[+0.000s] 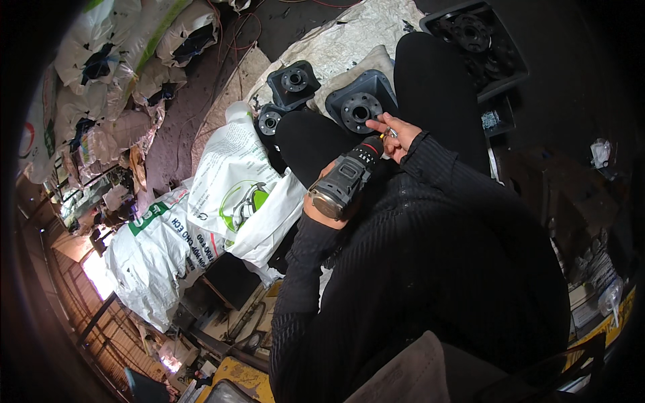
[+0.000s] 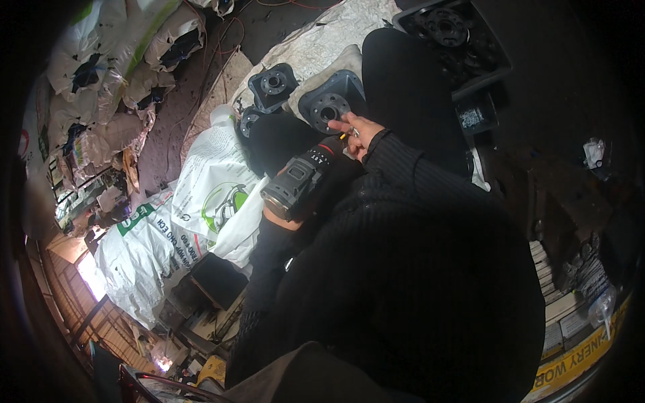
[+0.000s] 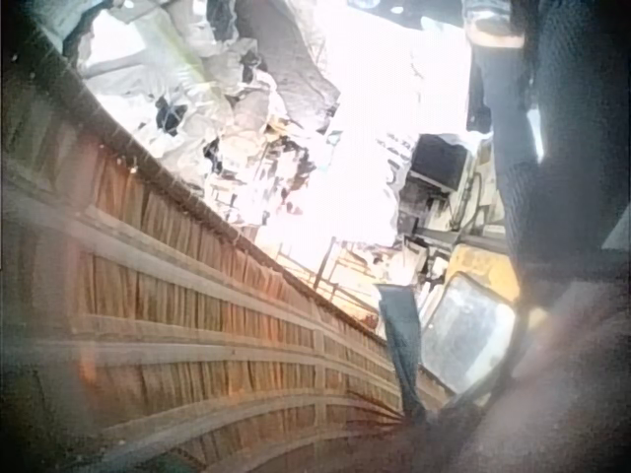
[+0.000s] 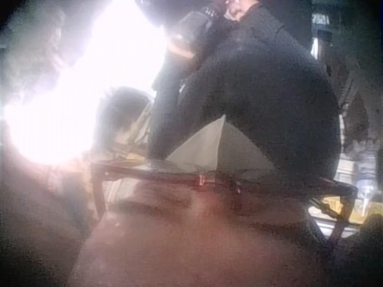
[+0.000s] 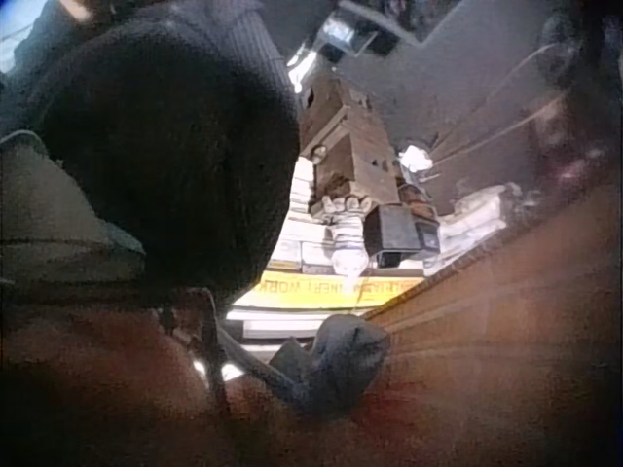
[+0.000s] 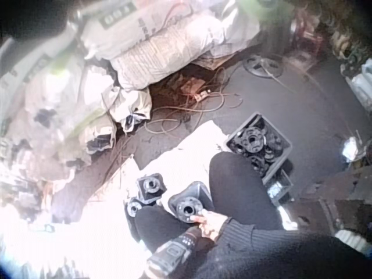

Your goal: The person sits on the floor and uses a cordless drill to fasten screws into several black plastic components. They handle the parts one at a time, positioning them on their lap and securing them with the drill.

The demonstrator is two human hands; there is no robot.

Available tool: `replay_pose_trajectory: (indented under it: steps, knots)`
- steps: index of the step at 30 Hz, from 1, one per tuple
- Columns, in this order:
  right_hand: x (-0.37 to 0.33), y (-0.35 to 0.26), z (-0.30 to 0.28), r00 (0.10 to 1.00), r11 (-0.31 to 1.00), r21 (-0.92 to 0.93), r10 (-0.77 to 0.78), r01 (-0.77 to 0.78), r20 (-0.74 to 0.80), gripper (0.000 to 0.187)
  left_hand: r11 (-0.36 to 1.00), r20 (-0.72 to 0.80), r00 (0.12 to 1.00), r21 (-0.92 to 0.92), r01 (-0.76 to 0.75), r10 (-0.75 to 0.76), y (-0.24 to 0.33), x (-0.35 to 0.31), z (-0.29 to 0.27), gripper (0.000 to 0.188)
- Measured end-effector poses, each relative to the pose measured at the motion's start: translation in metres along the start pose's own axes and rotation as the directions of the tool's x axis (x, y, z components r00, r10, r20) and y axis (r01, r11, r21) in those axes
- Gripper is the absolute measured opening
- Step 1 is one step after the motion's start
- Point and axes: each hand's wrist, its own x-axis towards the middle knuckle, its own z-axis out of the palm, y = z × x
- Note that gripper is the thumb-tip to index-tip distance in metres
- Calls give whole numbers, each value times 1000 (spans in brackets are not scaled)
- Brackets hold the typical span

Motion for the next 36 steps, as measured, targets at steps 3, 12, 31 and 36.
replay_pose_trajectory:
  steps: [3, 12, 31, 36]
  knots:
    - [1, 1, 0, 999, 998, -60, -8, 5, -51, 23, 999, 11, 1000, 35, -29, 28, 3, 3, 0, 53]
    - [13, 5, 0, 990, 984, -166, 40, -63, -138, 30, 992, 157, 979, 32, 126, -130, 40, 8, -14, 65]
    - [7, -1, -19, 976, 979, -86, 173, -185, -133, 31, 986, 61, 987, -61, 154, -151, 5, 19, -10, 41]
    - [1, -4, -29, 954, 885, -368, 299, -286, -23, 23, 990, 83, 992, 109, 88, -97, 4, 33, -16, 52]
